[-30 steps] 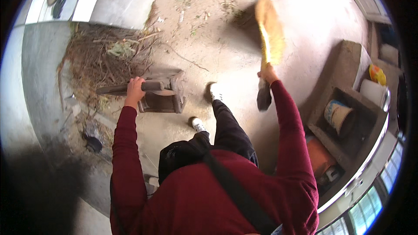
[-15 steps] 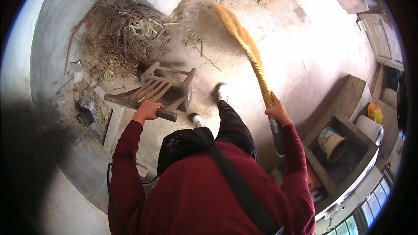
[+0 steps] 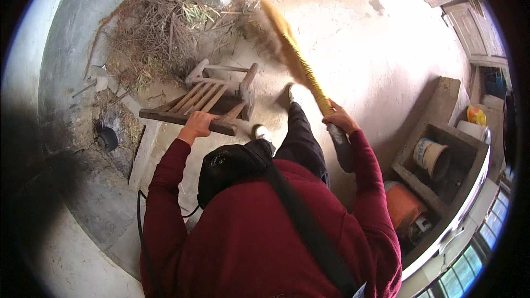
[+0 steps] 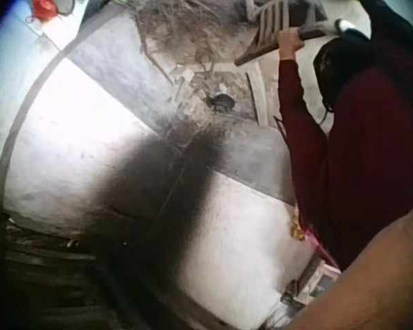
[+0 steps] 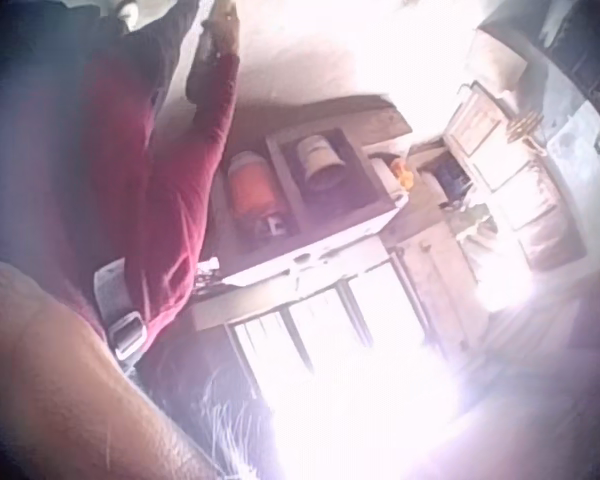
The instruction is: The person sweeps a cluttered concrete floor using a traditional straw broom. They move a basket of vegetables and a wooden stool to clear the area and continue sweeping debris into a pile near a hearth.
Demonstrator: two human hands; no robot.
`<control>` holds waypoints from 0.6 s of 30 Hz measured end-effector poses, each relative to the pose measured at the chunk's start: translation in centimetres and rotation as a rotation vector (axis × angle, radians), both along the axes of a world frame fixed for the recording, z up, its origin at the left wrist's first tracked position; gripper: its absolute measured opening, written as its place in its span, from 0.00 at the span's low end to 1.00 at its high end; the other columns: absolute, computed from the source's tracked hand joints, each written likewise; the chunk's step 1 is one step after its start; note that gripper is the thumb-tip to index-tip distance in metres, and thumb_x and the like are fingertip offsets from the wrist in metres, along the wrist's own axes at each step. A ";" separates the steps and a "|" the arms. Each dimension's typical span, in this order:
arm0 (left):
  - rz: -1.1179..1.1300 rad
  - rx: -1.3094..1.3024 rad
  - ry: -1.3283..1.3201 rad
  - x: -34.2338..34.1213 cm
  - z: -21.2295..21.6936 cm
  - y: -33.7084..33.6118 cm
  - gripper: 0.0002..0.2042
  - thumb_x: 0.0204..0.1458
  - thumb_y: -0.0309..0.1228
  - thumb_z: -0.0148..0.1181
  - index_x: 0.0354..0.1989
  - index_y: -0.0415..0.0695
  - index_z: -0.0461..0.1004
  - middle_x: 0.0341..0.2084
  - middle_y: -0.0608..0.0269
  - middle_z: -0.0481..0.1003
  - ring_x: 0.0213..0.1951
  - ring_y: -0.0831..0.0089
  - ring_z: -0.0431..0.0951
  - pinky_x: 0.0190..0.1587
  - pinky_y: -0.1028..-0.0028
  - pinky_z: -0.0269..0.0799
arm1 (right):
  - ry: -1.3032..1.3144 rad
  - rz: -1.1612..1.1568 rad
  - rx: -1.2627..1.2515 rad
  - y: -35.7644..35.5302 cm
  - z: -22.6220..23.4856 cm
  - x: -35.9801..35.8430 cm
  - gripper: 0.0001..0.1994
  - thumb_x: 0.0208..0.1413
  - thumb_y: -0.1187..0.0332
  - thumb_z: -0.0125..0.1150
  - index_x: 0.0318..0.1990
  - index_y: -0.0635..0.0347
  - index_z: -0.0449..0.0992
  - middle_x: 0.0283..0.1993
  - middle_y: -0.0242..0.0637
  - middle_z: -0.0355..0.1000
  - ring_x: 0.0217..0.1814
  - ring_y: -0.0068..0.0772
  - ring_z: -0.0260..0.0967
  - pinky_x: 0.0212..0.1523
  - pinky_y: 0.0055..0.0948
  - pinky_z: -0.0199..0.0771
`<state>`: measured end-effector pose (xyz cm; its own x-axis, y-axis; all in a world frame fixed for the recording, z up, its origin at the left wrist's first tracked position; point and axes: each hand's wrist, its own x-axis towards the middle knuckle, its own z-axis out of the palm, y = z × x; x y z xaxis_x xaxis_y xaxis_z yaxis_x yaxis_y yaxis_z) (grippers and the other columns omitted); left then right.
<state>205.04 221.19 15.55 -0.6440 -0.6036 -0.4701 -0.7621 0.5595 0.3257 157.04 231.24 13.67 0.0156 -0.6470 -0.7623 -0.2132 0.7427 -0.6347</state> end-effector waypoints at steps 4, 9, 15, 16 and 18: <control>0.152 0.008 0.006 5.7 3.0 4.3 0.22 0.26 0.26 0.57 0.38 0.47 0.75 0.29 0.51 0.74 0.35 0.55 0.73 0.40 0.64 0.68 | 0.299 -0.037 -0.137 7.6 0.3 -0.8 0.43 0.29 0.74 0.62 0.60 0.64 0.50 0.31 0.38 0.68 0.23 0.27 0.65 0.24 0.24 0.69; 0.519 0.095 0.024 9.9 4.4 8.9 0.18 0.28 0.33 0.60 0.33 0.41 0.74 0.25 0.49 0.74 0.31 0.54 0.74 0.35 0.64 0.69 | 0.294 -0.174 0.102 10.5 -5.1 1.3 0.27 0.30 0.75 0.62 0.44 0.67 0.64 0.29 0.35 0.66 0.25 0.27 0.64 0.24 0.28 0.68; 1.015 0.220 0.120 15.3 1.0 18.6 0.13 0.28 0.33 0.61 0.17 0.34 0.70 0.11 0.62 0.68 0.17 0.76 0.68 0.20 0.71 0.65 | -0.051 0.042 0.000 8.5 -10.3 17.8 0.14 0.32 0.71 0.60 0.30 0.61 0.67 0.24 0.28 0.64 0.21 0.22 0.60 0.21 0.23 0.63; 1.066 0.267 0.173 15.5 0.9 20.2 0.12 0.29 0.32 0.61 0.15 0.34 0.69 0.11 0.64 0.68 0.16 0.77 0.68 0.20 0.72 0.64 | -0.144 -0.002 -0.059 7.4 -8.9 20.4 0.11 0.33 0.71 0.60 0.28 0.62 0.68 0.23 0.30 0.65 0.20 0.23 0.59 0.20 0.25 0.63; 1.178 0.349 0.257 14.8 1.4 22.6 0.10 0.30 0.30 0.60 0.12 0.36 0.68 0.10 0.65 0.68 0.15 0.78 0.67 0.18 0.74 0.62 | -0.326 -0.061 -0.103 5.6 -7.5 23.0 0.13 0.36 0.71 0.60 0.32 0.63 0.69 0.23 0.31 0.66 0.20 0.24 0.61 0.21 0.27 0.65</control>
